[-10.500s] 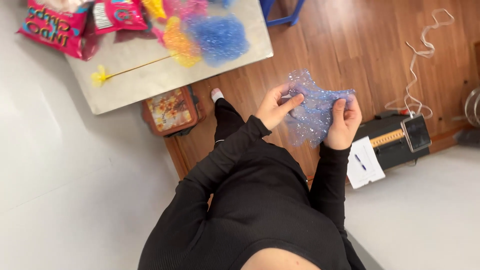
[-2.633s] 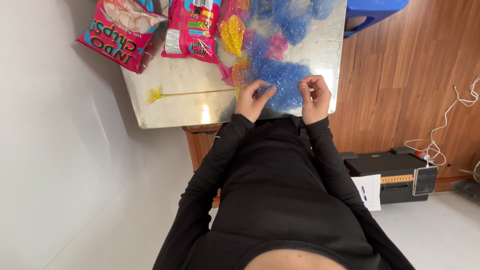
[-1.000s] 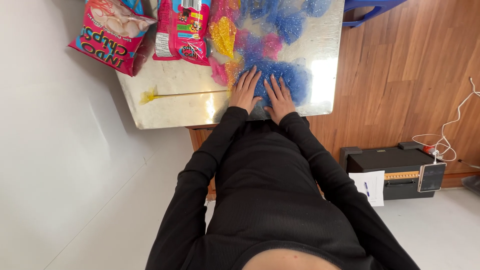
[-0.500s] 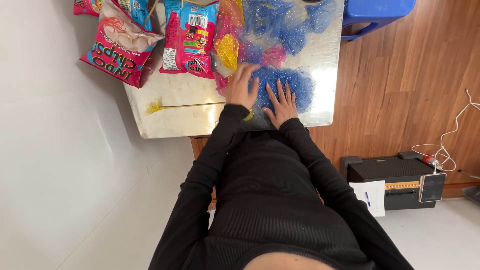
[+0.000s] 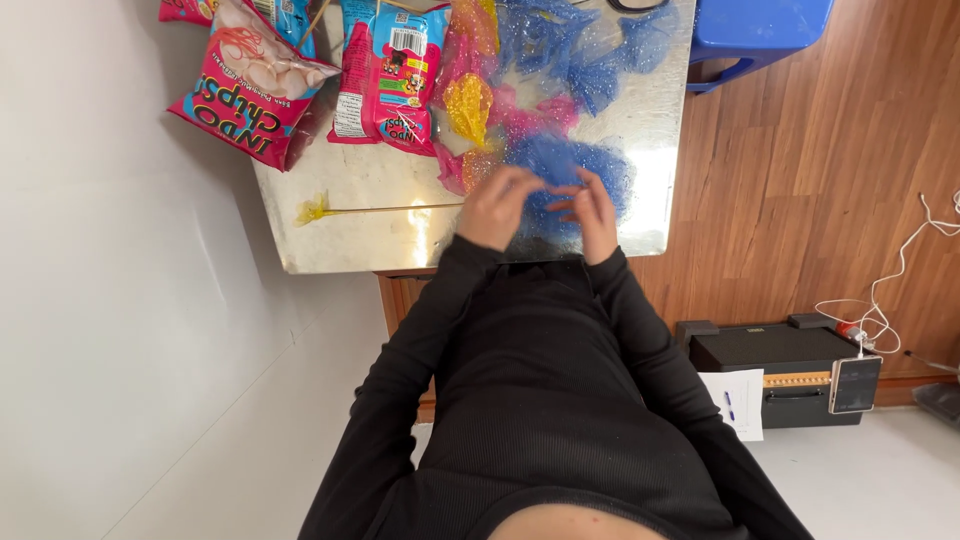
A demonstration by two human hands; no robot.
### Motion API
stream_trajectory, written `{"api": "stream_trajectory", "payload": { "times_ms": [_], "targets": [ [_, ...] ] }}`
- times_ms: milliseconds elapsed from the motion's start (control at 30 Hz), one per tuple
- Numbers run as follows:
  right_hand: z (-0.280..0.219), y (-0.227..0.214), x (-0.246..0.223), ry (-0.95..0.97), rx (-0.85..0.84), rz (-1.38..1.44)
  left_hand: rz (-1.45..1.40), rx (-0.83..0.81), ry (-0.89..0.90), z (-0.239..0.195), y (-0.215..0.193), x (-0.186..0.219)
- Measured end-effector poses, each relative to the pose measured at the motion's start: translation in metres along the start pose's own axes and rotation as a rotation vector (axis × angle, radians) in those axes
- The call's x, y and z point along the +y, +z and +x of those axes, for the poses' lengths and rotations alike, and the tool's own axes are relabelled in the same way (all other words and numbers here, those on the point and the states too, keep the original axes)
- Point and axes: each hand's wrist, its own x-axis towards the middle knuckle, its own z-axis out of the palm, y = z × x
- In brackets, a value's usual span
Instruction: The person is preparing decorative blue mesh by stretching and shaping it on a work table.
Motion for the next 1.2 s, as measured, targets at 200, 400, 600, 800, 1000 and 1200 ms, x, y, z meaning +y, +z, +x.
{"api": "stream_trajectory", "payload": {
  "times_ms": [200, 400, 600, 800, 1000, 1200],
  "targets": [
    [0.009, 0.008, -0.031, -0.128, -0.263, 0.308, 0.013, 0.000, 0.191, -0.015, -0.020, 0.033],
    [-0.018, 0.029, -0.012, -0.018, 0.198, 0.348, -0.306, 0.149, 0.029, -0.013, -0.022, 0.034],
    [-0.020, 0.017, -0.042, -0.069, 0.283, 0.260, -0.240, 0.268, -0.092, -0.015, -0.011, 0.019],
    [-0.029, 0.023, -0.063, -0.076, 0.322, 0.133, -0.450, -0.223, -0.473, 0.007, -0.066, 0.053],
    [-0.024, -0.014, 0.003, 0.091, 0.399, 0.351, -0.702, -0.137, -0.626, -0.015, 0.003, 0.004],
    [-0.034, -0.019, 0.002, 0.100, 0.476, 0.275, -1.432, 0.056, -0.999, -0.009, -0.004, 0.026]
  ]
}}
